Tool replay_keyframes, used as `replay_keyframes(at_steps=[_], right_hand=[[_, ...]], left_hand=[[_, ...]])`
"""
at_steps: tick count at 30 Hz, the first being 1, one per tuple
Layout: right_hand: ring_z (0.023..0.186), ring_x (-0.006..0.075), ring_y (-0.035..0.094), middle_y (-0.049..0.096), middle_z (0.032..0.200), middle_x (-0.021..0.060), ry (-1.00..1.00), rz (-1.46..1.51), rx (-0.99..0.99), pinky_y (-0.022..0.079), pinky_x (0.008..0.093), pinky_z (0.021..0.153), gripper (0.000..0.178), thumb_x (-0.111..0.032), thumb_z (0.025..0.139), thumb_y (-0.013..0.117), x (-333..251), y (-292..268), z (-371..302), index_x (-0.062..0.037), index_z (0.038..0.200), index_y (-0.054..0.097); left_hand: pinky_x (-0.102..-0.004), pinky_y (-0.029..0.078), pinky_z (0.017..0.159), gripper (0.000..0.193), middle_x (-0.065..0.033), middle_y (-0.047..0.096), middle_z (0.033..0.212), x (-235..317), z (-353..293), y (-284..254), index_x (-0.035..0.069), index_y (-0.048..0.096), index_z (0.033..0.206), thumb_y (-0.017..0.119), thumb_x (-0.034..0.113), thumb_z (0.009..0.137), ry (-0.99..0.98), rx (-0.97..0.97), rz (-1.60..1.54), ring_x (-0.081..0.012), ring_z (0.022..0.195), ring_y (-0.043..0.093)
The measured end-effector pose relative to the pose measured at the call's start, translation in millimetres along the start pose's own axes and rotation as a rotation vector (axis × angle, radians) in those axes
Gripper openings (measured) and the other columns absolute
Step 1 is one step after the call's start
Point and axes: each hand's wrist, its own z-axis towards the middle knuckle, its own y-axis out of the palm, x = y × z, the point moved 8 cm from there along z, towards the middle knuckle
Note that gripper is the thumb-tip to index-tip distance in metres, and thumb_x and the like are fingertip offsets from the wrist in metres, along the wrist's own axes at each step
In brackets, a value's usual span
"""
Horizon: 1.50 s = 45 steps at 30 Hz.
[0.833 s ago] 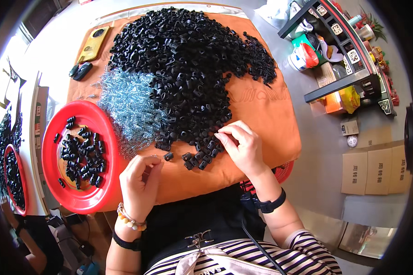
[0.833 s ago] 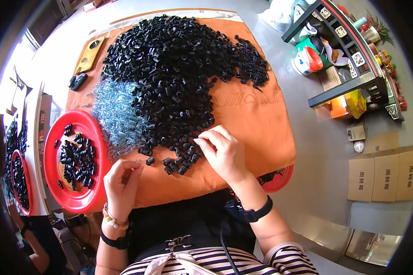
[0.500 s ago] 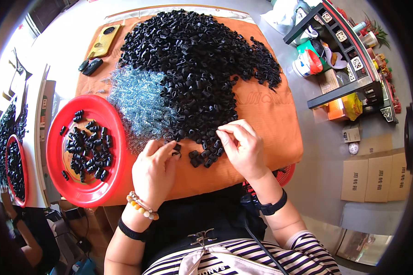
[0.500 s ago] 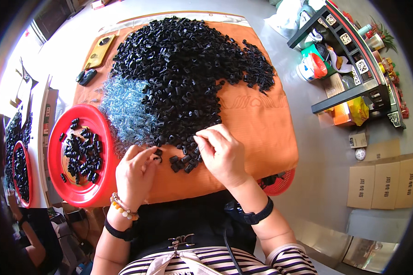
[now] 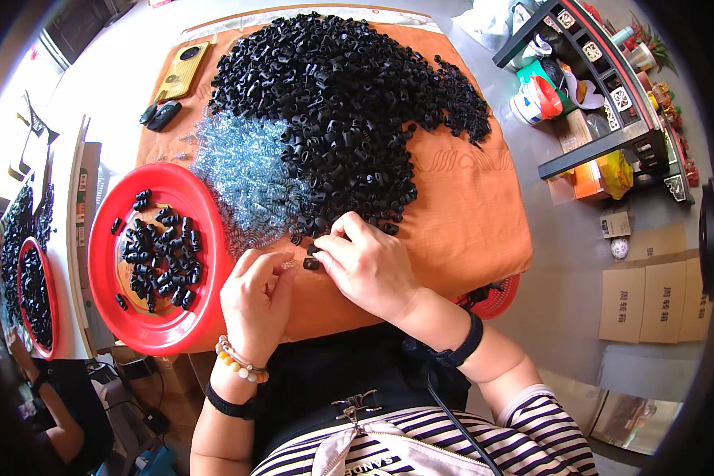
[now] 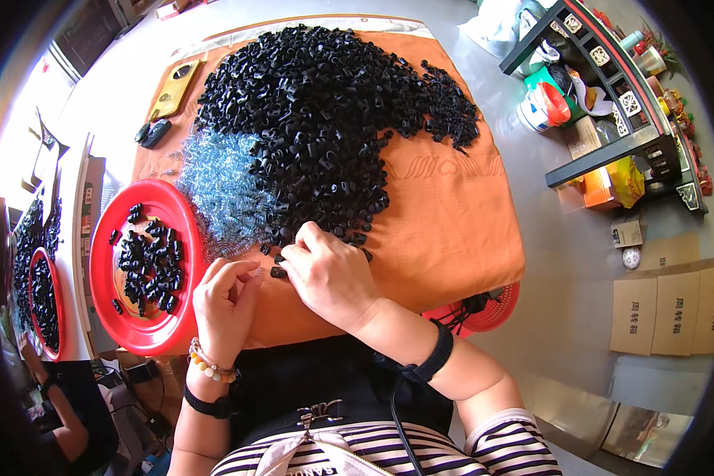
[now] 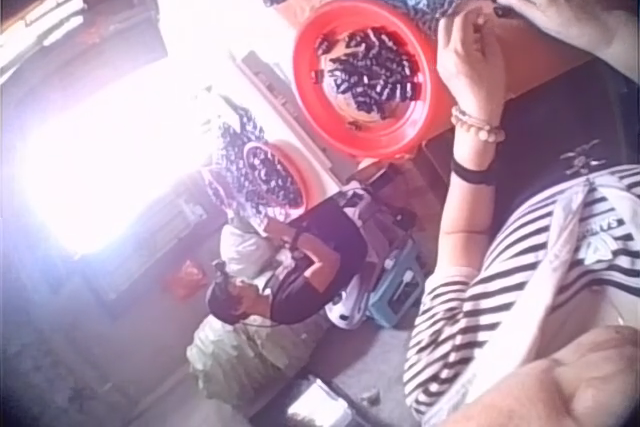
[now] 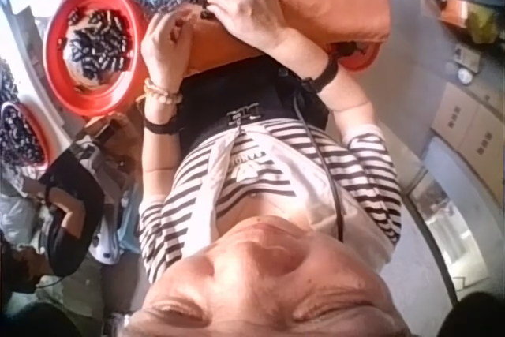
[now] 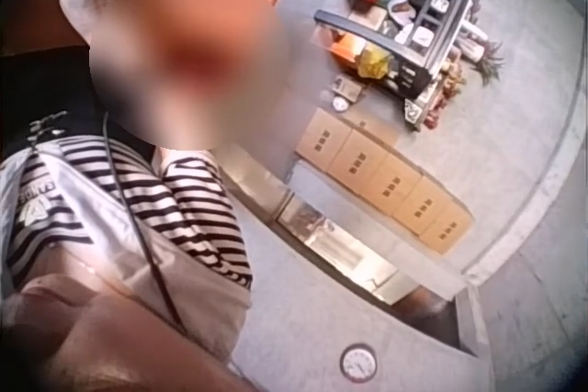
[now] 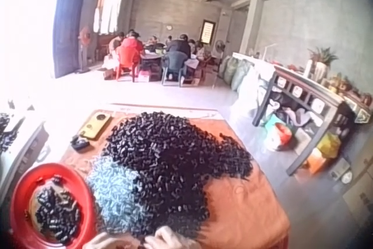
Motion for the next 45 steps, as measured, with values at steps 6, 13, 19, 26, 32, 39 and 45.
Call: replay_keyframes(at_steps=[6,13,19,26,32,39,45], right_hand=[[0.082,0.0232,0.064,0.057,0.094,0.0059,0.001,0.016,0.001,0.054,0.0341,0.067,0.02,-0.01,0.078,0.075,0.4,-3.2,-6.3,-0.0081,0.098,0.07],[0.083,0.0228,0.064,0.057,0.094,0.0056,0.024,-0.008,0.021,0.054,0.0341,0.068,0.022,-0.01,0.079,0.075,-1.3,-6.1,-6.9,-0.0086,0.1,0.069],[0.081,0.0222,0.064,0.058,0.094,0.0048,-0.016,0.033,0.056,0.054,0.0332,0.067,0.024,-0.01,0.079,0.075,-10.9,-10.4,-8.2,-0.0091,0.102,0.068],[0.081,0.0221,0.064,0.059,0.092,0.0047,-0.067,0.044,0.003,0.055,0.0338,0.065,0.02,-0.007,0.078,0.074,-19.8,-3.9,-7.5,-0.0086,0.097,0.069],[0.085,0.0233,0.063,0.053,0.091,0.0078,-0.124,0.018,-0.029,0.056,0.0352,0.067,0.005,-0.008,0.083,0.062,-27.9,15.0,3.8,-0.0048,0.086,0.06],[0.088,0.0234,0.063,0.054,0.095,0.009,-0.118,-0.019,-0.015,0.057,0.0348,0.069,0.005,-0.008,0.083,0.06,-24.7,16.6,3.2,-0.0039,0.085,0.057],[0.079,0.0218,0.064,0.057,0.089,0.0039,-0.194,-0.007,-0.023,0.054,0.0333,0.064,0.01,-0.011,0.083,0.068,-38.3,2.4,-5.3,-0.007,0.09,0.061]], left_hand=[[-0.0328,0.05,0.057,0.021,-0.0076,0.063,0.082,5.9,-1.7,13.7,0.007,0.071,0.099,0.074,0.006,0.078,0.045,-0.006,-0.03,-0.0233,0.064,0.063],[-0.0377,0.052,0.064,0.02,-0.0079,0.063,0.082,6.9,-4.6,23.9,0.008,0.07,0.095,0.075,0.016,0.078,0.1,-0.071,0.182,-0.0281,0.074,0.065],[-0.0343,0.051,0.056,0.018,-0.0078,0.064,0.078,7.9,-5.5,11.9,0.006,0.066,0.09,0.077,0.012,0.077,0.06,-0.066,0.121,-0.0243,0.062,0.064],[-0.0262,0.045,0.05,0.016,-0.0071,0.063,0.071,-3.2,-11.2,-10.1,0.002,0.064,0.089,0.074,0.003,0.077,-0.031,-0.066,0.039,-0.0138,0.052,0.056],[-0.0336,0.05,0.057,0.016,-0.0086,0.061,0.073,-2.2,-12.3,-0.4,0.005,0.065,0.092,0.071,0.004,0.077,0.002,-0.143,0.046,-0.0245,0.062,0.061],[-0.0306,0.051,0.058,0.02,-0.0053,0.062,0.076,-10.1,-11.1,4.3,0.008,0.07,0.091,0.078,0.009,0.073,-0.002,-0.193,0.008,-0.0202,0.064,0.063],[-0.0309,0.052,0.059,0.022,-0.0055,0.063,0.078,-11.6,-10.9,6.7,0.007,0.071,0.09,0.081,0.013,0.071,-0.004,-0.19,0.032,-0.0207,0.064,0.064]])
